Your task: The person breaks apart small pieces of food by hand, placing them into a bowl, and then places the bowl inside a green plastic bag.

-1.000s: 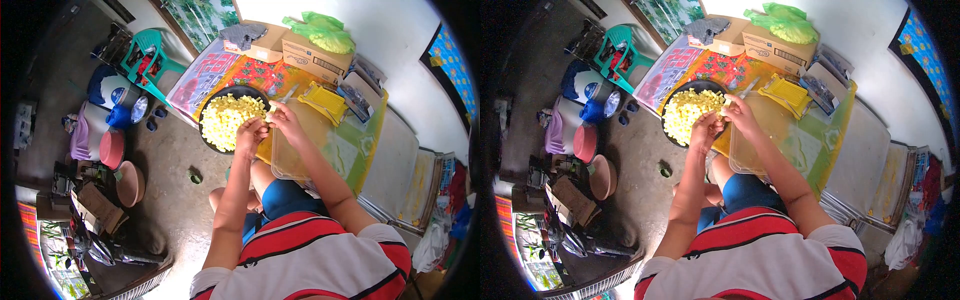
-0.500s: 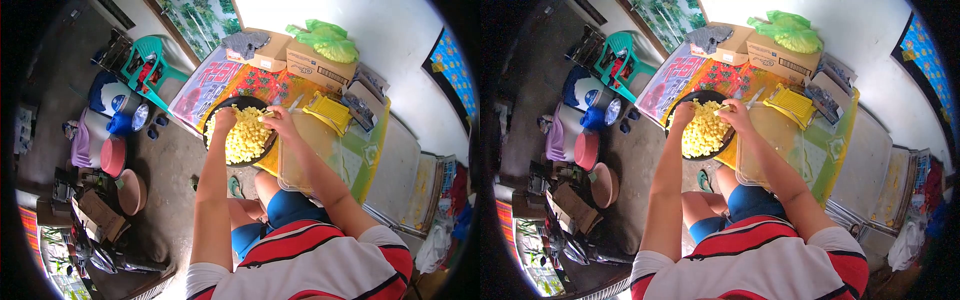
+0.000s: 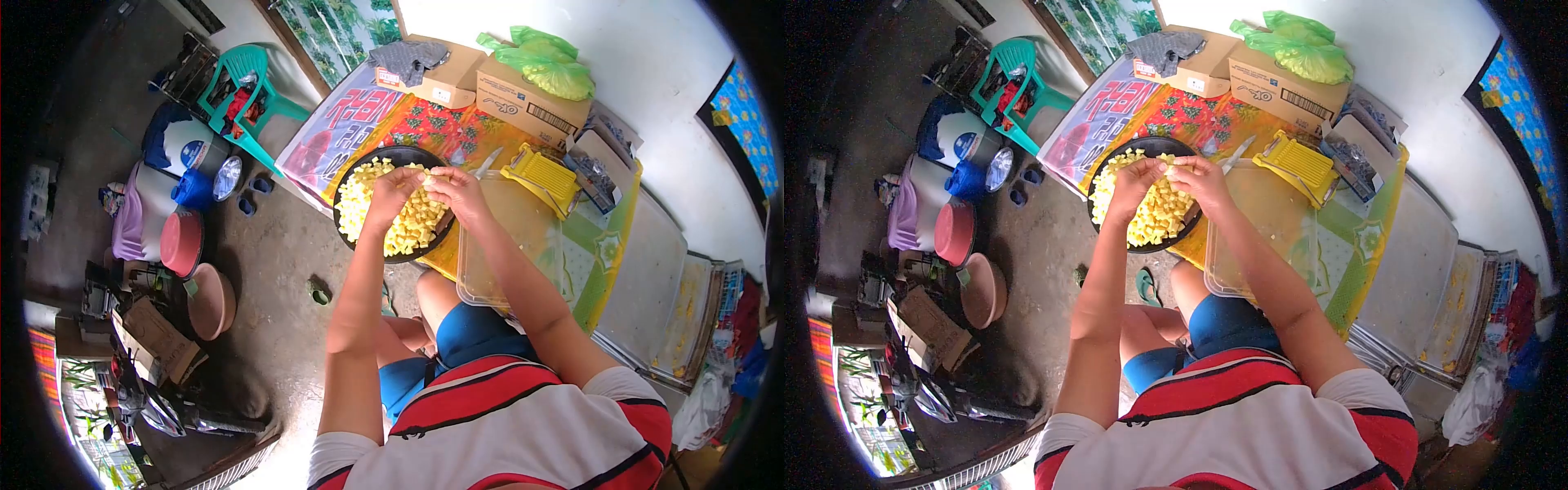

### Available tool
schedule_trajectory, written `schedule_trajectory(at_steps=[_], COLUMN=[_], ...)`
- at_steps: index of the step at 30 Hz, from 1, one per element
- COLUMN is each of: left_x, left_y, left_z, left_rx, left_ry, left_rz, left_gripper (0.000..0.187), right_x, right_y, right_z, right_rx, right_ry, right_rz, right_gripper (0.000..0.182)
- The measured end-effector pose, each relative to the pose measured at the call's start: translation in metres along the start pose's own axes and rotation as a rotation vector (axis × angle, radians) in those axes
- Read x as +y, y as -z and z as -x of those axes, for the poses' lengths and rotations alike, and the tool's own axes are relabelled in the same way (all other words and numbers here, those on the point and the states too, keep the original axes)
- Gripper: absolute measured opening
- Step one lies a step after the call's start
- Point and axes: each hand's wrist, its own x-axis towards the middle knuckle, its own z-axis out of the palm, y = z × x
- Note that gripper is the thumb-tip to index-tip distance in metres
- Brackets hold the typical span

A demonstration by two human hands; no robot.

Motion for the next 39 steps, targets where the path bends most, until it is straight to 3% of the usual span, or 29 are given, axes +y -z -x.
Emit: schedule_trajectory(at_steps=[15, 39], left_x=[-0.005, 0.007], left_y=[-0.002, -0.009], left_z=[0.006, 0.007], left_rx=[-0.023, 0.052], left_ry=[0.171, -0.018], left_rz=[0.426, 0.250], left_gripper=[0.016, 0.022], right_x=[-0.007, -0.006], right_y=[-0.006, 0.000], right_z=[0.010, 0.009], right_rx=[-0.023, -0.066], right_ry=[-0.090, 0.059], right_rz=[-0.112, 0.078], right_gripper=[0.017, 0.025])
